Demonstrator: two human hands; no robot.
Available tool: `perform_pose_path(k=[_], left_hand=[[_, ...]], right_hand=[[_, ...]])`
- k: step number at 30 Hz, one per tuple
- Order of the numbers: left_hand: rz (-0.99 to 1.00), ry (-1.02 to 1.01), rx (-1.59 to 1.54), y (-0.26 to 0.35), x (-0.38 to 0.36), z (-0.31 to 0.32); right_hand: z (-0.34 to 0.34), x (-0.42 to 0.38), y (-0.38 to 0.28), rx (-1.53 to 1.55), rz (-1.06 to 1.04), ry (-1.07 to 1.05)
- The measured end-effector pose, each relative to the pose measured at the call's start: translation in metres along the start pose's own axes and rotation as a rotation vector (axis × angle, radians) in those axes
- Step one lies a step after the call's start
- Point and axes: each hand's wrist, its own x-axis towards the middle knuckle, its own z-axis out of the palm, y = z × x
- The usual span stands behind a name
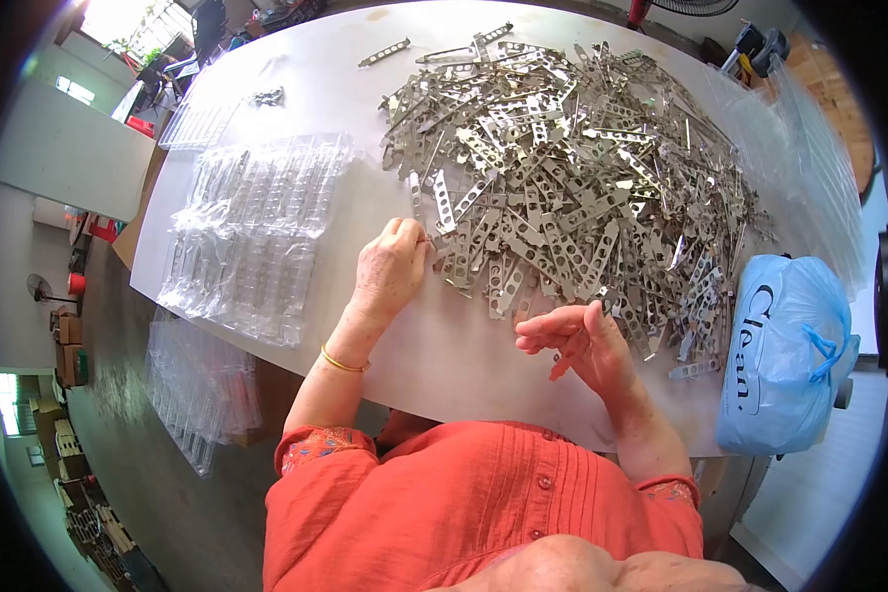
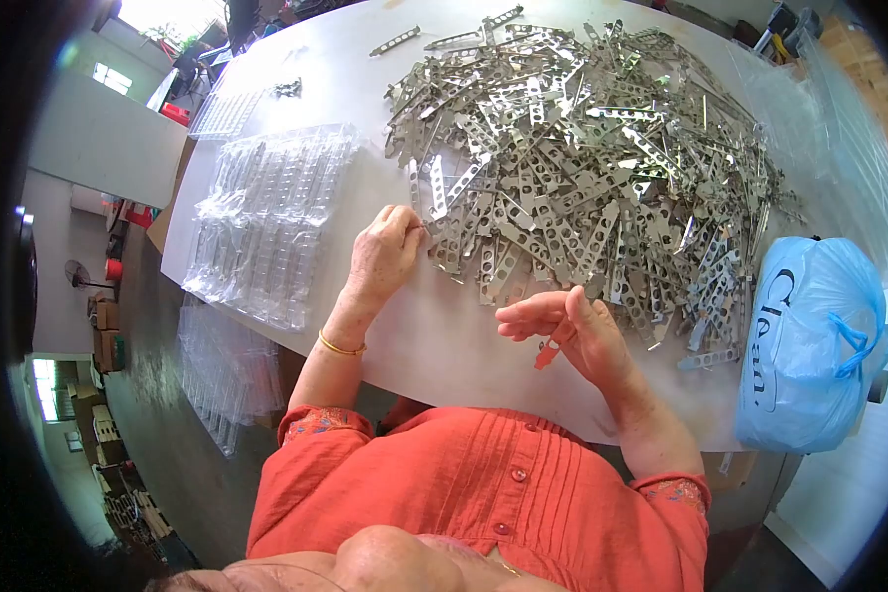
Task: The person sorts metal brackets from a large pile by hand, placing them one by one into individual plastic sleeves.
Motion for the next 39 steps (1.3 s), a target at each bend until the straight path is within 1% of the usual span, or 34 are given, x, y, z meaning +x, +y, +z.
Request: perform_pose_path(k=[2, 6, 10, 12, 13, 15, 16, 17, 19, 21, 23, 29, 31, 35, 39], left_hand=[[0.003, 0.015, 0.022, -0.003, -0.002, 0.002], [0.017, 0.068, 0.088, 0.000, -0.006, -0.003], [0.084, 0.108, 0.066, 0.028, -0.010, -0.018], [0.192, 0.115, 0.077, 0.049, -0.010, -0.021], [0.199, 0.115, 0.062, 0.059, -0.009, -0.021], [0.324, 0.057, 0.009, 0.080, -0.006, -0.020], [0.356, -0.002, -0.005, 0.089, -0.005, -0.019], [0.368, -0.002, -0.022, 0.098, -0.002, -0.018], [0.462, -0.051, -0.038, 0.112, 0.002, -0.012], [0.523, -0.037, -0.057, 0.119, 0.005, -0.003], [0.586, -0.082, -0.086, 0.123, 0.006, 0.006], [0.632, -0.060, -0.193, 0.132, 0.000, 0.025], [0.637, -0.051, -0.228, 0.132, -0.005, 0.030], [0.662, -0.028, -0.243, 0.130, -0.006, 0.030], [0.667, -0.022, -0.244, 0.128, -0.007, 0.031]], right_hand=[[-0.002, -0.001, -0.001, -0.002, 0.052, -0.011], [0.000, -0.001, -0.001, 0.020, 0.040, -0.002], [-0.003, 0.000, 0.001, 0.032, 0.009, -0.019], [-0.006, -0.003, 0.001, 0.030, 0.010, -0.012], [-0.007, -0.004, 0.002, 0.072, 0.032, 0.000], [-0.009, -0.004, 0.006, 0.107, 0.049, 0.029], [-0.010, -0.004, 0.008, 0.132, 0.028, 0.028], [-0.010, -0.005, 0.008, 0.158, 0.007, 0.029], [-0.009, -0.005, 0.006, 0.152, 0.000, 0.086], [-0.015, -0.004, 0.006, 0.133, -0.064, 0.060], [-0.015, -0.004, 0.003, 0.133, -0.110, 0.117], [-0.023, -0.005, 0.002, 0.191, -0.129, 0.188], [-0.025, -0.004, 0.006, 0.222, -0.174, 0.181], [-0.024, -0.004, 0.006, 0.256, -0.155, 0.199], [-0.026, -0.002, 0.006, 0.241, -0.201, 0.196]])
